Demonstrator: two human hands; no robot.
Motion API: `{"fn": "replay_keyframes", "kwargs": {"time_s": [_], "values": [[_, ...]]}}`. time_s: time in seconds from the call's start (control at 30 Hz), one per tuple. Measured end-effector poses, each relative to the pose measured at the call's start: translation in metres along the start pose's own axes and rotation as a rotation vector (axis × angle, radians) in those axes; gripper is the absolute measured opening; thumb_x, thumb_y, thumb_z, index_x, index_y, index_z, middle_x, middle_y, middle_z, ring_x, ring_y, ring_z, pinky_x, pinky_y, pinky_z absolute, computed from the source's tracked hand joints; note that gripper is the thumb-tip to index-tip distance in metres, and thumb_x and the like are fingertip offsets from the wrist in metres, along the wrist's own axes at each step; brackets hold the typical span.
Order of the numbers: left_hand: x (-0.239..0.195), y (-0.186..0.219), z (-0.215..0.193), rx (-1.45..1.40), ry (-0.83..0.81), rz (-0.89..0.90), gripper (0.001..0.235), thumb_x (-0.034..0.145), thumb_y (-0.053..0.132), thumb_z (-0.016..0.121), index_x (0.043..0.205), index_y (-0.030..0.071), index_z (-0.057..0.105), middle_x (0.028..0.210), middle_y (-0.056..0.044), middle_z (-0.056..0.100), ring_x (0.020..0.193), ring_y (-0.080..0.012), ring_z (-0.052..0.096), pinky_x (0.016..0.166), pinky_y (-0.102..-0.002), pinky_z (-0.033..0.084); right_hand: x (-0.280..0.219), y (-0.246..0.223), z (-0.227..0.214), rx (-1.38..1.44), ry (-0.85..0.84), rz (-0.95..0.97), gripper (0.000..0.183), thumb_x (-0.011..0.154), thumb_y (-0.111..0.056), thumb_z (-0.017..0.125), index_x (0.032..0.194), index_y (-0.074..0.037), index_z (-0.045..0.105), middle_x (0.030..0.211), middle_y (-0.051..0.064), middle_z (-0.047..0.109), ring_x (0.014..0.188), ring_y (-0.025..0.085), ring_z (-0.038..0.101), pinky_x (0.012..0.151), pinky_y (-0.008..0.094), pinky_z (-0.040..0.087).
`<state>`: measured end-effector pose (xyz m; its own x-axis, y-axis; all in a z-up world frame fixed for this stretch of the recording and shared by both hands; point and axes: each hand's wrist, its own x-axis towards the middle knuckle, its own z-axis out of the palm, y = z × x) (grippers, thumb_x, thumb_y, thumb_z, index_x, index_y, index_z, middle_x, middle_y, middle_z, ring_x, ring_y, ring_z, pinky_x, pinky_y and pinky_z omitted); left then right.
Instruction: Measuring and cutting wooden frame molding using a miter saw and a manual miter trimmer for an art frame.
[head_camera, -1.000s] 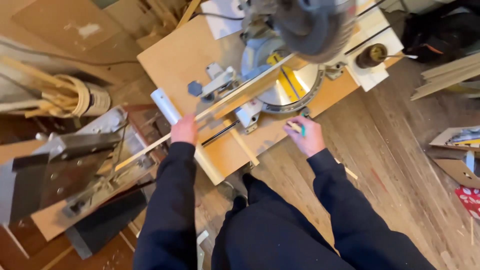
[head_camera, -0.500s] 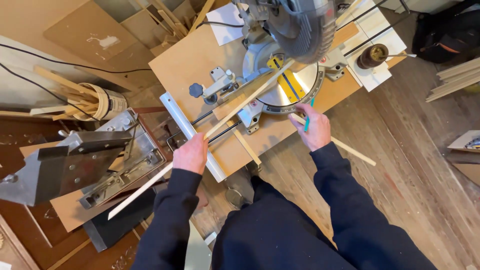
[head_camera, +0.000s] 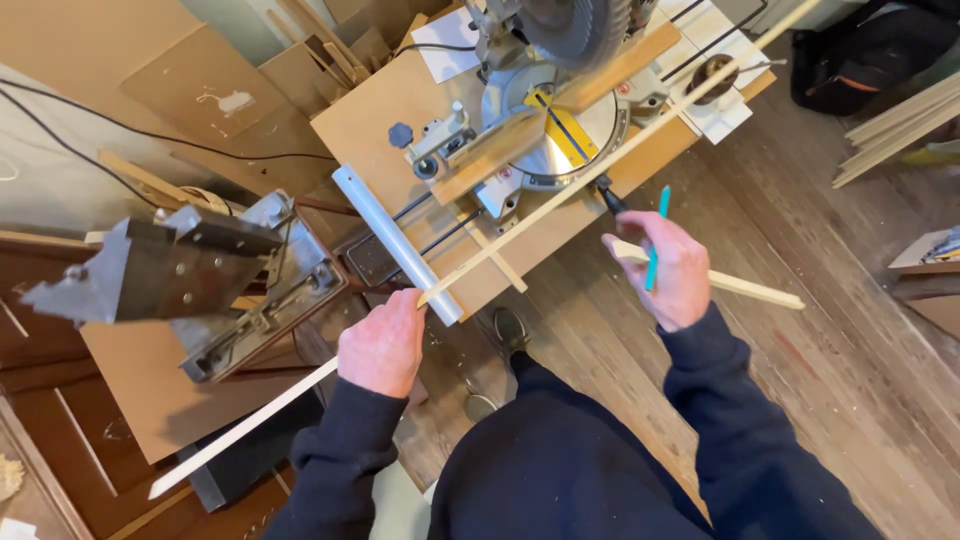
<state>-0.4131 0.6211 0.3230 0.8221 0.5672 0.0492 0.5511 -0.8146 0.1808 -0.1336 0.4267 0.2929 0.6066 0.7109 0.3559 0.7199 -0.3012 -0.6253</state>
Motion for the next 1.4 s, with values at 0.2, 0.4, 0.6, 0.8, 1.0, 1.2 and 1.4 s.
{"fn": "replay_keyframes", "kwargs": {"time_s": [0.2,0.4,0.6,0.8,1.0,1.2,1.4], "values": [[-0.078,-0.002,-0.075,0.176,0.002,0.131,0.008,0.096,0.022,0.062,0.094,0.015,0.058,0.077,-0.002,0.058,0.070,-0.0198,0.065,0.058,-0.037,0.053,-0.060,-0.096,-0.061,-0.175,0.022,0.005,0.037,0.087,-0.020,0.085,0.106,-0.002,0.060,0.092,0.015,0.062,0.083,0.030,0.063,0.073,0.040,0.052],[-0.130,0.013,-0.139,0.268,-0.010,0.266,0.010,0.083,0.015,0.063,0.091,0.015,0.058,0.079,0.001,0.057,0.073,-0.0169,0.064,0.059,-0.033,0.052,-0.123,-0.135,-0.096,0.027,-0.209,0.114,0.022,0.093,-0.006,0.070,0.113,-0.004,0.061,0.083,0.011,0.061,0.076,0.027,0.062,0.074,0.038,0.051],[-0.148,0.031,-0.099,0.189,0.344,0.492,0.005,0.090,0.016,0.063,0.095,0.015,0.062,0.087,0.001,0.062,0.082,-0.0158,0.066,0.073,-0.030,0.052,-0.128,-0.198,-0.082,0.029,-0.181,-0.340,0.044,0.080,-0.018,0.083,0.118,-0.006,0.062,0.099,0.014,0.066,0.086,0.032,0.063,0.076,0.041,0.052],[-0.139,0.090,-0.027,0.115,-0.159,0.427,0.014,0.089,0.025,0.064,0.080,0.015,0.069,0.073,-0.001,0.067,0.069,-0.0198,0.068,0.055,-0.038,0.050,-0.160,-0.150,-0.024,0.021,-0.505,-0.318,0.042,0.076,-0.012,0.080,0.117,-0.011,0.072,0.083,0.015,0.066,0.079,0.033,0.066,0.070,0.043,0.052],[-0.157,0.099,-0.075,-0.005,0.427,0.599,0.013,0.083,0.021,0.067,0.089,0.010,0.072,0.087,-0.003,0.069,0.087,-0.0198,0.069,0.082,-0.037,0.052,-0.230,-0.014,0.045,0.004,-0.556,-0.390,0.034,0.066,-0.014,0.074,0.099,-0.014,0.068,0.090,0.014,0.070,0.087,0.036,0.069,0.076,0.043,0.054],[-0.183,0.065,-0.126,-0.856,1.016,0.123,0.039,0.100,0.008,0.063,0.136,0.007,0.049,0.127,-0.013,0.057,0.122,-0.0276,0.059,0.113,-0.044,0.046,-0.214,-0.090,0.032,0.079,-0.649,-0.180,0.023,0.080,-0.023,0.076,0.103,-0.021,0.076,0.081,0.011,0.074,0.077,0.031,0.072,0.067,0.040,0.056],[-0.184,0.048,-0.075,-1.835,0.779,-0.133,0.032,0.108,0.020,0.048,0.139,0.010,0.043,0.109,-0.007,0.057,0.101,-0.0184,0.056,0.097,-0.037,0.050,-0.232,-0.093,0.054,0.096,-0.640,-0.214,0.023,0.083,-0.025,0.077,0.105,-0.020,0.075,0.080,0.012,0.074,0.075,0.031,0.073,0.064,0.042,0.055]]}}
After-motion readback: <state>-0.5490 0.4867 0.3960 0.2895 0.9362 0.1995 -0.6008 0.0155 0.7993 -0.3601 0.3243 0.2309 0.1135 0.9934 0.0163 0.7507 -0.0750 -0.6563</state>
